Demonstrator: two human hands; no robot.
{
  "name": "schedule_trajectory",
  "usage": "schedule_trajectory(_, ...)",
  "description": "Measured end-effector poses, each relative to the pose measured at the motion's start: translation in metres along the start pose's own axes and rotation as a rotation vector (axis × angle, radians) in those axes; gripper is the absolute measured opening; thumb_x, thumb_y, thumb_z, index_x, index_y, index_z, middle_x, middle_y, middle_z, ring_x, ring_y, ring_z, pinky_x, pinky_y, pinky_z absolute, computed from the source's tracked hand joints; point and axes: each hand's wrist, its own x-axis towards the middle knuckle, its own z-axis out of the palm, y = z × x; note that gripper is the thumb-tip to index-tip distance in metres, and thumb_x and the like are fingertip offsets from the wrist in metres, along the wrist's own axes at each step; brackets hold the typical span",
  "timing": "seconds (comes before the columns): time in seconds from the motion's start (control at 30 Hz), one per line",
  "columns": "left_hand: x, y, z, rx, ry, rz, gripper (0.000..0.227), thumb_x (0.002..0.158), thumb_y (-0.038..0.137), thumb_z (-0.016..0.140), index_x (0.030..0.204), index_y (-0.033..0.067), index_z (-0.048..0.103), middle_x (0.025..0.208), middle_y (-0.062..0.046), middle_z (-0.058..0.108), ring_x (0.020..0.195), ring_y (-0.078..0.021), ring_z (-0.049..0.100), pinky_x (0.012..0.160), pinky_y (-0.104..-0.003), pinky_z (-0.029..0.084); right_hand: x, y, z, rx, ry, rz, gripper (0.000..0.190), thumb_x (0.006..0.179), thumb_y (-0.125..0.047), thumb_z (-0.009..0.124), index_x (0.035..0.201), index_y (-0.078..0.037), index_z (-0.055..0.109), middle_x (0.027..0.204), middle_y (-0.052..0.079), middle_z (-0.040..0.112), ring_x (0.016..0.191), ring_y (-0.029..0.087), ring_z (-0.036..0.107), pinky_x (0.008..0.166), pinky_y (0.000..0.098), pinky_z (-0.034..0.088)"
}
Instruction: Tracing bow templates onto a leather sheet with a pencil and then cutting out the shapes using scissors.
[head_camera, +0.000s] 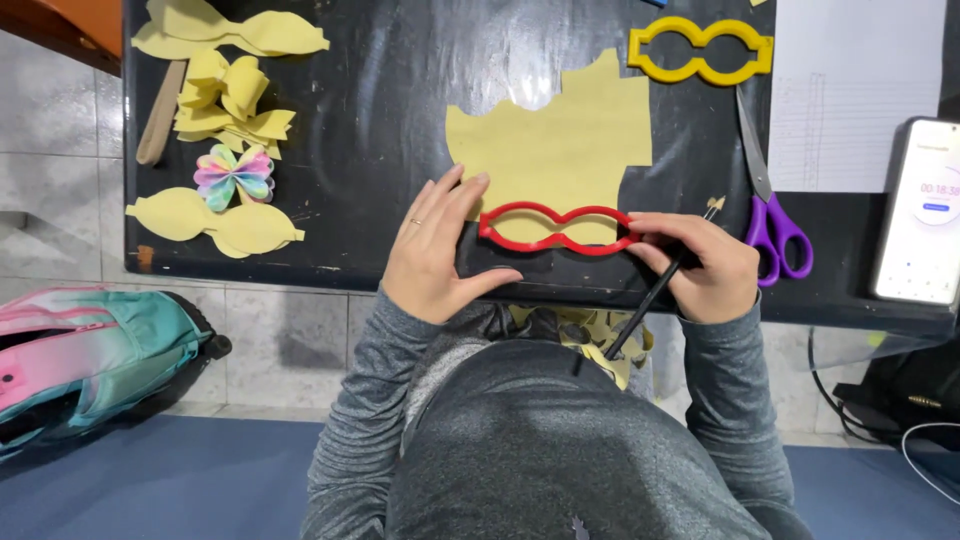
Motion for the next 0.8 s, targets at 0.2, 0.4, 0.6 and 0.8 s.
schedule_trajectory(0.2, 0.004, -0.002, 0.009, 0.077, -0.025, 0.022, 0.082, 0.08, 0.05, 0.087, 0.141, 0.0056, 0.056, 0.143, -0.011, 0.059, 0.14, -0.0354, 0.049, 0.12, -0.049, 0.032, 0.003, -0.004, 0.006, -0.028, 0.015, 0.027, 0.017, 0.09, 0.001, 0.084, 0.106, -0.001, 0.08, 0.101, 0.013, 0.08, 0.083, 0.026, 0.075, 0.078, 0.0321, 0.058)
schedule_trajectory(0.4, 0.006, -0.01, 0.016, 0.101, -0.045, 0.015, 0.063, 0.086, 0.044, 0.083, 0.133, 0.0064, 0.062, 0.14, -0.01, 0.06, 0.138, -0.0343, 0.051, 0.117, -0.047, 0.037, -0.001, 0.002, 0.006, -0.065, -0.024, 0.042, 0.023, 0.091, 0.0, 0.083, 0.113, -0.001, 0.078, 0.102, 0.012, 0.079, 0.08, 0.025, 0.073, 0.073, 0.0312, 0.058)
schedule_trajectory(0.6, 0.005, -0.01, 0.016, 0.089, -0.054, -0.007, 0.056, 0.088, 0.043, 0.081, 0.13, 0.0093, 0.064, 0.14, -0.009, 0.059, 0.138, -0.0342, 0.051, 0.116, -0.047, 0.039, -0.007, 0.007, 0.007, -0.081, -0.035, 0.07, 0.03, 0.089, -0.003, 0.084, 0.118, -0.001, 0.077, 0.099, 0.011, 0.077, 0.081, 0.024, 0.072, 0.072, 0.0302, 0.058)
schedule_trajectory(0.8, 0.007, -0.008, 0.015, 0.079, -0.065, -0.008, 0.054, 0.089, 0.043, 0.08, 0.13, 0.0119, 0.065, 0.141, -0.01, 0.058, 0.138, -0.0352, 0.051, 0.116, -0.048, 0.039, -0.007, 0.007, 0.008, -0.101, -0.033, 0.062, 0.028, 0.09, -0.005, 0.085, 0.117, -0.003, 0.078, 0.095, 0.008, 0.077, 0.08, 0.022, 0.072, 0.074, 0.0287, 0.058)
